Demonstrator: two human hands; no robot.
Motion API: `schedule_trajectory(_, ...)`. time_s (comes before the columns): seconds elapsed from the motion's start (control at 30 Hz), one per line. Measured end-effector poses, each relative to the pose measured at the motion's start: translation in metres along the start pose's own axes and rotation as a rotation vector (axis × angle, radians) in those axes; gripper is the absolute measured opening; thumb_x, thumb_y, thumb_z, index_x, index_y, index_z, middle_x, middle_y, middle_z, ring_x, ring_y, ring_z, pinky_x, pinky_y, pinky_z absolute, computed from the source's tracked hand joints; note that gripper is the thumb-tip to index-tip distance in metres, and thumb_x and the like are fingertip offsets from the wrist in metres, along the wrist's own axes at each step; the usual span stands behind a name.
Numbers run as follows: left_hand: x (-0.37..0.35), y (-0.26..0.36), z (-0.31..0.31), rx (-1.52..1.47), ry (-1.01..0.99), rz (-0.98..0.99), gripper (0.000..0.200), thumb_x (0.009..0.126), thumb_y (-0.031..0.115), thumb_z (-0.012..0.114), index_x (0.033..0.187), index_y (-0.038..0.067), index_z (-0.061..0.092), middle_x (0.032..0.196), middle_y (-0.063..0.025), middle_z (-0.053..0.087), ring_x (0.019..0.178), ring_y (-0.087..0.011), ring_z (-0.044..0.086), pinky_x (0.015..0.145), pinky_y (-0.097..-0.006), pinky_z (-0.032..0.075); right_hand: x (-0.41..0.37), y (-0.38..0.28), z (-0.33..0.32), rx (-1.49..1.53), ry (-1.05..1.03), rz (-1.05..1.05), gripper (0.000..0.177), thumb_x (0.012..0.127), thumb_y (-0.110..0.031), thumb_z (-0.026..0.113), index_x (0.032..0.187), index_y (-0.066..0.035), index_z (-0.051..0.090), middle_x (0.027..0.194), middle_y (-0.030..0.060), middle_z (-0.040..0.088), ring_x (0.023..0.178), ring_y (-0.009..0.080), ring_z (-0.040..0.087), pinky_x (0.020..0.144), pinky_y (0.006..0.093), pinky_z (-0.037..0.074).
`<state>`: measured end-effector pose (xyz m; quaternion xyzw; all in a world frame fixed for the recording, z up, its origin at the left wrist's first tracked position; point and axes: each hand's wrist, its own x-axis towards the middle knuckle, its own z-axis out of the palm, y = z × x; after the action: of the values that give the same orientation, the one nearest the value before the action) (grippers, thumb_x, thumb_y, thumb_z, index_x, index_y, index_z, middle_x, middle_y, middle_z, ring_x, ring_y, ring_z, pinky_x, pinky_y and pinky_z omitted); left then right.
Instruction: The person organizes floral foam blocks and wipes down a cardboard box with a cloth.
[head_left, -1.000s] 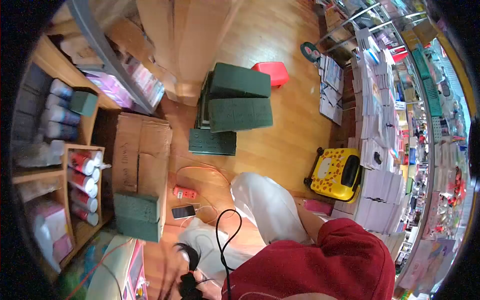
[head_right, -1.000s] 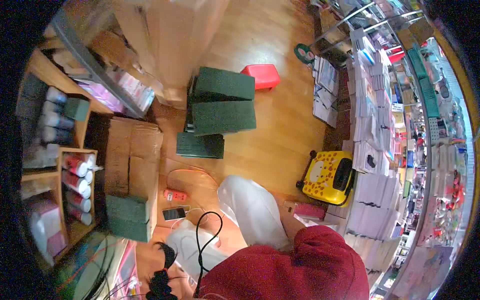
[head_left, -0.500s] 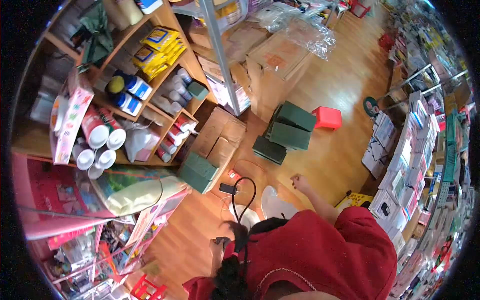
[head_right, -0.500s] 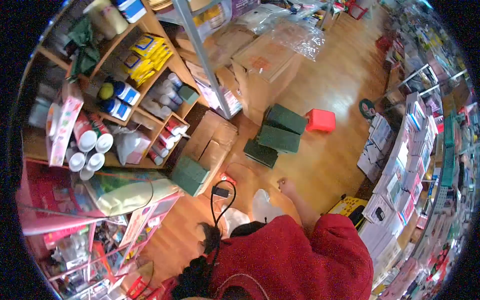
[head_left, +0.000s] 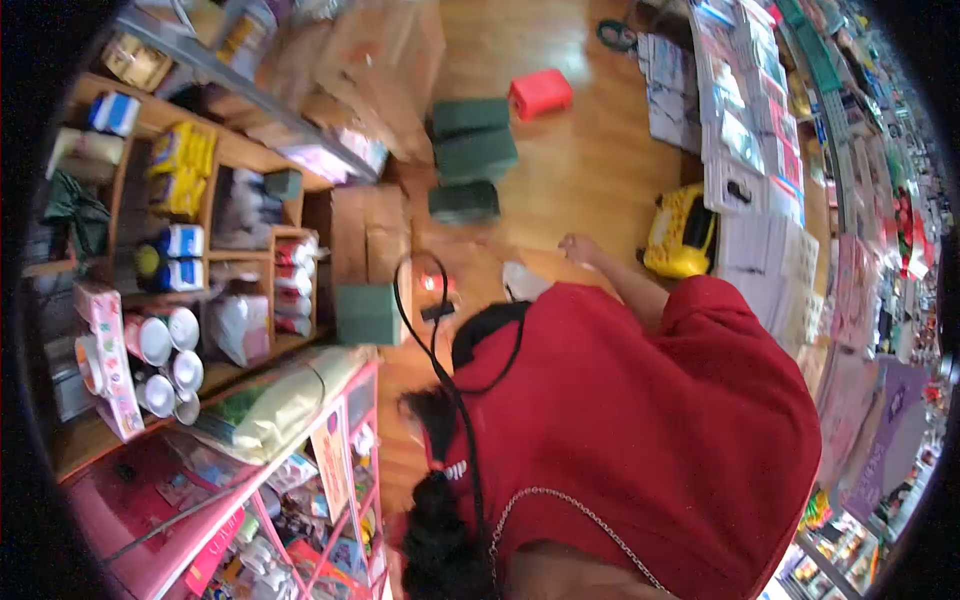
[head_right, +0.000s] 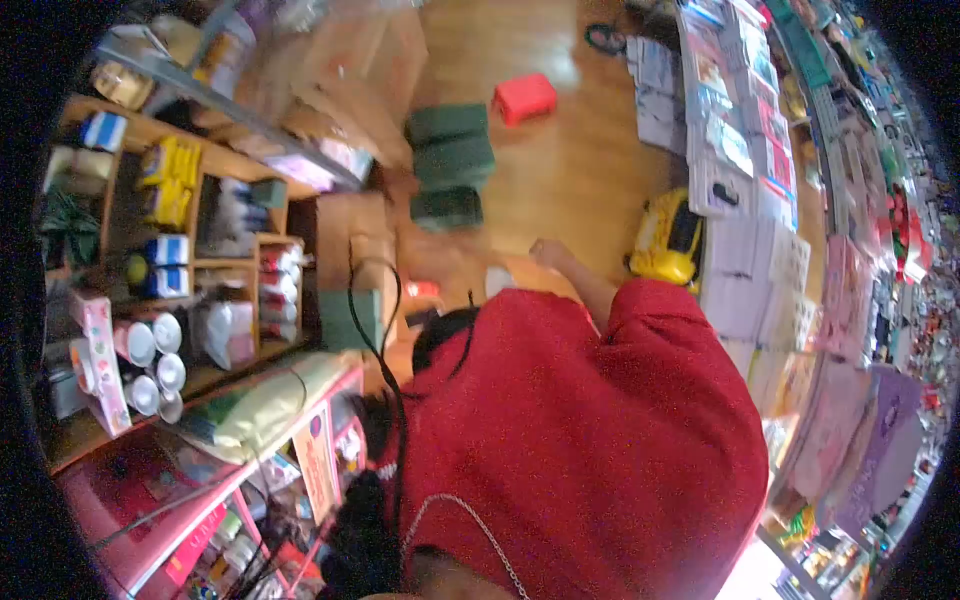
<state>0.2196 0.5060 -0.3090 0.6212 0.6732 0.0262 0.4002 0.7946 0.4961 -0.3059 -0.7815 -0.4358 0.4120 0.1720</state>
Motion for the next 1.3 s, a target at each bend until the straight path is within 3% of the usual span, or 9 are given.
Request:
schedule_trajectory(0.17, 0.020, -0.011, -0.012, 0.069, -0.178, 0.230, 0.028, 0.072, 0.018, 0.066, 0.094, 0.006, 0.052, 0.075, -0.0101, 0.058, 0.073, -0.0235, 0.059, 0.068, -0.0347, 0.047, -0.107, 0.011, 0.046, 0.145, 0.431, 0.088, 0.029, 0.088, -0.027, 0.047, 0.085, -0.002, 0.061, 0.074, 0.0097, 0.063, 0.061, 0.0186, 0.060, 0.058, 0.0319, 0.047)
schedule_trajectory(0.3, -0.004, 0.015, 0.055, 0.017, -0.605, 0.342, 0.029, 0.074, 0.021, 0.065, 0.097, 0.007, 0.053, 0.076, -0.0099, 0.059, 0.075, -0.0234, 0.059, 0.069, -0.0341, 0.047, -0.185, -0.041, 0.076, 0.174, 0.181, 0.346, 0.030, 0.087, -0.030, 0.048, 0.085, -0.003, 0.061, 0.076, 0.0139, 0.063, 0.070, 0.0223, 0.061, 0.063, 0.0355, 0.046)
schedule_trajectory(0.47, -0.037, 0.032, 0.078, -0.218, -0.965, 0.147, 0.031, 0.076, 0.027, 0.063, 0.100, 0.010, 0.056, 0.084, -0.0077, 0.063, 0.079, -0.0202, 0.061, 0.075, -0.0312, 0.047, -0.245, -0.060, 0.106, -0.129, -0.178, 0.204, 0.031, 0.084, -0.035, 0.048, 0.087, -0.007, 0.061, 0.078, 0.0183, 0.060, 0.073, 0.0353, 0.060, 0.066, 0.0402, 0.045)
schedule_trajectory(0.87, -0.191, 0.029, 0.113, -0.757, -0.219, -0.113, 0.016, 0.076, 0.012, 0.055, 0.088, 0.003, 0.053, 0.075, -0.0083, 0.057, 0.071, -0.0187, 0.054, 0.069, -0.0307, 0.045, -0.318, 0.062, 0.136, -0.170, -0.143, 0.138, 0.031, 0.085, -0.032, 0.049, 0.092, -0.005, 0.062, 0.076, 0.0196, 0.061, 0.071, 0.0343, 0.060, 0.063, 0.0390, 0.046)
schedule_trajectory(1.0, -0.224, 0.018, 0.126, -0.696, -0.110, -0.019, 0.012, 0.076, 0.009, 0.054, 0.085, 0.001, 0.053, 0.077, -0.0082, 0.056, 0.074, -0.0175, 0.052, 0.071, -0.0282, 0.044, -0.337, -0.046, 0.032, 0.259, 0.540, -0.088, 0.036, 0.092, -0.030, 0.045, 0.075, 0.000, 0.054, 0.061, 0.0082, 0.052, 0.057, 0.0168, 0.053, 0.054, 0.0325, 0.041)
schedule_trajectory(1.07, -0.222, 0.020, 0.128, -0.703, -0.098, 0.024, 0.012, 0.075, 0.009, 0.054, 0.084, 0.001, 0.053, 0.077, -0.0081, 0.056, 0.074, -0.0170, 0.052, 0.070, -0.0276, 0.043, -0.384, -0.149, -0.053, 0.480, 0.761, -0.395, 0.026, 0.092, -0.022, 0.043, 0.089, -0.003, 0.060, 0.079, 0.0079, 0.060, 0.071, 0.0164, 0.056, 0.065, 0.0322, 0.044)
schedule_trajectory(1.1, -0.217, 0.013, 0.130, -0.699, -0.117, 0.061, 0.012, 0.075, 0.009, 0.054, 0.084, 0.001, 0.053, 0.076, -0.0081, 0.056, 0.072, -0.0168, 0.052, 0.069, -0.0276, 0.044, -0.422, -0.190, -0.101, -0.327, 0.866, -0.083, 0.028, 0.091, -0.022, 0.043, 0.109, -0.004, 0.055, 0.101, 0.0101, 0.059, 0.092, 0.0183, 0.056, 0.081, 0.0325, 0.044)
schedule_trajectory(1.2, -0.207, 0.003, 0.139, -0.671, -0.150, 0.025, 0.012, 0.075, 0.009, 0.054, 0.083, 0.000, 0.054, 0.073, -0.0082, 0.055, 0.067, -0.0163, 0.052, 0.064, -0.0281, 0.045, -0.479, -0.239, -0.128, 0.426, 1.110, -1.135, 0.028, 0.091, -0.022, 0.043, 0.110, -0.004, 0.053, 0.105, 0.0113, 0.057, 0.095, 0.0203, 0.055, 0.083, 0.0343, 0.042)
schedule_trajectory(1.3, -0.175, -0.047, 0.166, -0.714, -0.122, 0.027, 0.012, 0.075, 0.009, 0.054, 0.084, 0.001, 0.055, 0.072, -0.0081, 0.057, 0.065, -0.0161, 0.053, 0.061, -0.0288, 0.046, -0.496, -0.244, -0.131, 0.466, 1.183, -1.350, 0.029, 0.091, -0.022, 0.043, 0.111, -0.003, 0.051, 0.108, 0.0125, 0.055, 0.097, 0.0222, 0.053, 0.085, 0.0362, 0.041)
